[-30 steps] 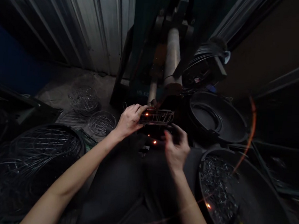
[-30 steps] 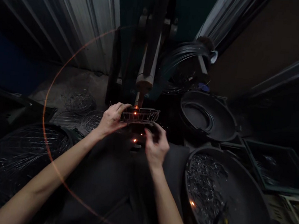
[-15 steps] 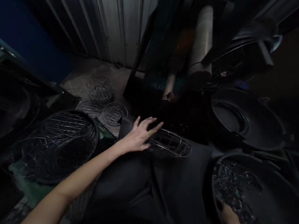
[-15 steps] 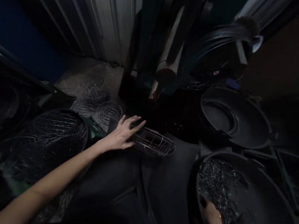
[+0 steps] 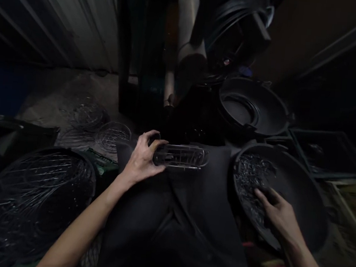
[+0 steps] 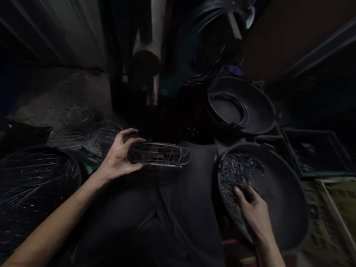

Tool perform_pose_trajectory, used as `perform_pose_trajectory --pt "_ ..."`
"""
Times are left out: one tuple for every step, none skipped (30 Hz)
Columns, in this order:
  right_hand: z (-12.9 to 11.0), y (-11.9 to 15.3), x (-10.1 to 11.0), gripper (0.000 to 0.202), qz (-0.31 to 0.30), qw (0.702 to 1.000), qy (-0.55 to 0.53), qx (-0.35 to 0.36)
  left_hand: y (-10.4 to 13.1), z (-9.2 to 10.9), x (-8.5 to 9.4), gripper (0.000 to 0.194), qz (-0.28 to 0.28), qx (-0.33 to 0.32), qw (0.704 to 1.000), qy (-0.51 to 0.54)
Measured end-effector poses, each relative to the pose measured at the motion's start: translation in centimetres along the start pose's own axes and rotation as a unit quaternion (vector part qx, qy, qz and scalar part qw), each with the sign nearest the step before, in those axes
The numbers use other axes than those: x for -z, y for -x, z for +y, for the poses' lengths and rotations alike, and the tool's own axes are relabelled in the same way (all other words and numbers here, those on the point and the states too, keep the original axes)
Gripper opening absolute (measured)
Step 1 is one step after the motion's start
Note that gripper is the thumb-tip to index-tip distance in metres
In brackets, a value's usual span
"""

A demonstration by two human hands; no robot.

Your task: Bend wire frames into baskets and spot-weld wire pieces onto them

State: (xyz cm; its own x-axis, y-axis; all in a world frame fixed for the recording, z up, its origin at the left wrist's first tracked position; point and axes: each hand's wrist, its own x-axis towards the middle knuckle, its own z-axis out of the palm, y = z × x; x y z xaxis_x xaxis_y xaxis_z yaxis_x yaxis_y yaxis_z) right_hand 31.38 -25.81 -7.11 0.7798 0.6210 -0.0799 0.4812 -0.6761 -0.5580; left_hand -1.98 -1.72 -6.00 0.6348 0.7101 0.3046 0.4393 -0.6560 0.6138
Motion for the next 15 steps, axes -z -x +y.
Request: perform_pose_trajectory --pt "-2.1 0.7 0.1 0.038 -0.021 1.000 -0.018 -0.005 -0.3 0.6 0.0 0.060 0.004 -0.005 1.000 -0.026" --pt "-4.2 1.4 0.1 0.039 -0.045 0.999 -0.031 -0.001 -0.5 1.2 0.0 0.061 0.004 -0.010 0.999 -0.051" --pt "-6.3 2.1 0.0 0.038 -0.067 0.996 -0.049 0.012 -0.9 1.7 -0.1 0.062 0.002 -0.015 0.997 -0.073" --pt "-8.3 2.7 -0.2 0.037 -0.085 0.993 -0.071 0.028 -1.2 2.2 -0.2 0.062 -0.002 -0.020 0.995 -0.094" --pt "-10.2 3.1 -0.5 0.035 -0.099 0.989 -0.098 0.044 -1.5 2.7 -0.4 0.062 -0.007 -0.023 0.993 -0.112" --pt "-11.8 3.5 -0.9 0.034 -0.115 0.983 -0.131 0.053 -1.7 3.1 -0.5 0.062 -0.011 -0.025 0.991 -0.129" --pt "-13.3 3.8 -1.4 0.033 -0.135 0.975 -0.165 0.056 -1.9 3.4 -0.6 0.061 -0.012 -0.025 0.989 -0.143" --pt "-14.5 4.0 -1.9 0.033 -0.158 0.965 -0.200 0.052 -2.0 3.7 -0.7 0.059 -0.012 -0.024 0.988 -0.153" --pt "-15.5 4.0 -2.4 0.034 -0.186 0.954 -0.232 0.043 -2.1 3.9 -0.7 0.058 -0.010 -0.022 0.987 -0.159" --pt "-16.2 4.0 -3.0 0.035 -0.218 0.940 -0.259 0.033 -2.1 4.1 -0.7 0.056 -0.008 -0.022 0.986 -0.163" --pt "-16.8 3.9 -3.7 0.036 -0.245 0.928 -0.280 0.025 -2.1 4.3 -0.7 0.055 -0.005 -0.023 0.986 -0.165" --pt "-17.2 3.7 -4.4 0.036 -0.265 0.917 -0.296 0.019 -2.1 4.5 -0.7 0.055 -0.003 -0.026 0.986 -0.167" --pt "-17.5 3.5 -5.0 0.036 -0.275 0.910 -0.309 0.017 -2.2 4.6 -0.6 0.055 0.000 -0.028 0.985 -0.168" --pt "-17.7 3.3 -5.7 0.036 -0.277 0.906 -0.321 0.017 -2.2 4.7 -0.5 0.056 0.002 -0.031 0.985 -0.170" --pt "-17.9 3.1 -6.3 0.036 -0.272 0.902 -0.334 0.017 -2.2 4.7 -0.5 0.057 0.005 -0.035 0.985 -0.172"
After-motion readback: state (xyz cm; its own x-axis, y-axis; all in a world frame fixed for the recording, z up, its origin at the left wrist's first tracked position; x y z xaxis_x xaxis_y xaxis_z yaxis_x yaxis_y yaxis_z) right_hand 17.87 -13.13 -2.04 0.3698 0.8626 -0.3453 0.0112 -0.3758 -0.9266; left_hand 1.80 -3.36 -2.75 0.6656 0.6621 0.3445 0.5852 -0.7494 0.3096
